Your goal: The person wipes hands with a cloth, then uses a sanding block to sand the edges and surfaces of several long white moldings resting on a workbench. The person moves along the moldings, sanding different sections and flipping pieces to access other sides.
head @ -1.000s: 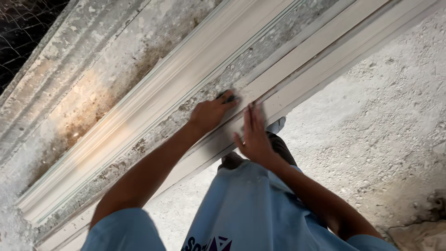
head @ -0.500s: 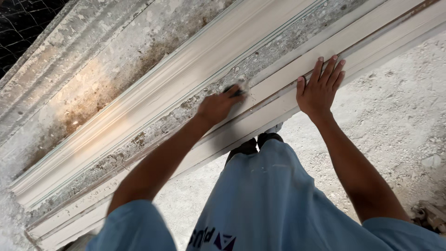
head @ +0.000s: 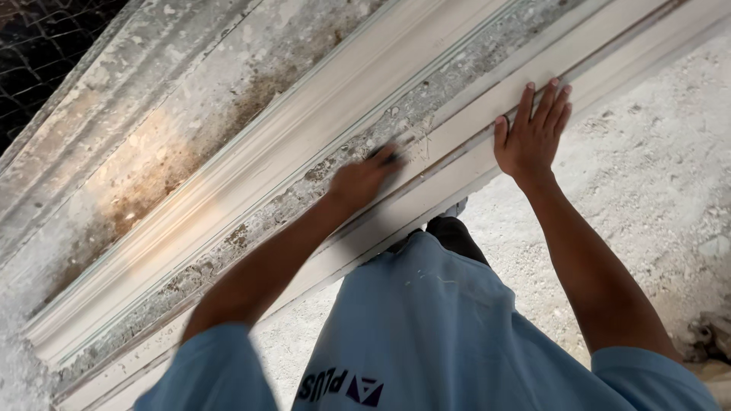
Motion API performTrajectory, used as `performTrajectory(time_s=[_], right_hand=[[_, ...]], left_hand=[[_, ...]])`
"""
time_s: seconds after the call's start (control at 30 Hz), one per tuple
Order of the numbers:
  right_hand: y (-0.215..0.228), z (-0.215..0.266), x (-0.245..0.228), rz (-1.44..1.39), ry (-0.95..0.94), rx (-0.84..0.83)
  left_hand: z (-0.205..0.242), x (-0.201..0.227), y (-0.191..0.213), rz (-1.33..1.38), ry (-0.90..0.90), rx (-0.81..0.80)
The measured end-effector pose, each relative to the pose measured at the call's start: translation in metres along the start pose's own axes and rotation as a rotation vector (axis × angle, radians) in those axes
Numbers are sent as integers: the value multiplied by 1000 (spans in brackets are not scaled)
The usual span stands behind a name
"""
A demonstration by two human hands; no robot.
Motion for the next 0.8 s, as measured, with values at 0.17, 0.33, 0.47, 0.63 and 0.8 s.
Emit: performTrajectory(time_s=[0.17, 0.33, 0.47, 0.63, 0.8], right_hand=[[18, -5, -2, -55, -27, 12], [14, 1, -8, -62, -55, -3], [12, -1, -7, -29, -29, 9], [8, -1, -7, -11, -26, -7], [13, 3, -12, -19, -17, 13]], left_hand=[[-88, 23, 0, -5, -30, 60], [67, -25, -3, 6, 99, -162], [170, -68, 1, -10, 232, -210], [86, -50, -2, -5, 119, -101], [-64, 0, 3, 44, 13, 16]])
Point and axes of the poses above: each hand's wrist, its own z-axis away from the middle knuckle, its own y-axis out of the back of the hand, x = y × z, the point moved 9 cm from there along -z, towards the middle knuckle, and after that the axes turned 3 degrees about x, right-handed, at the moved point
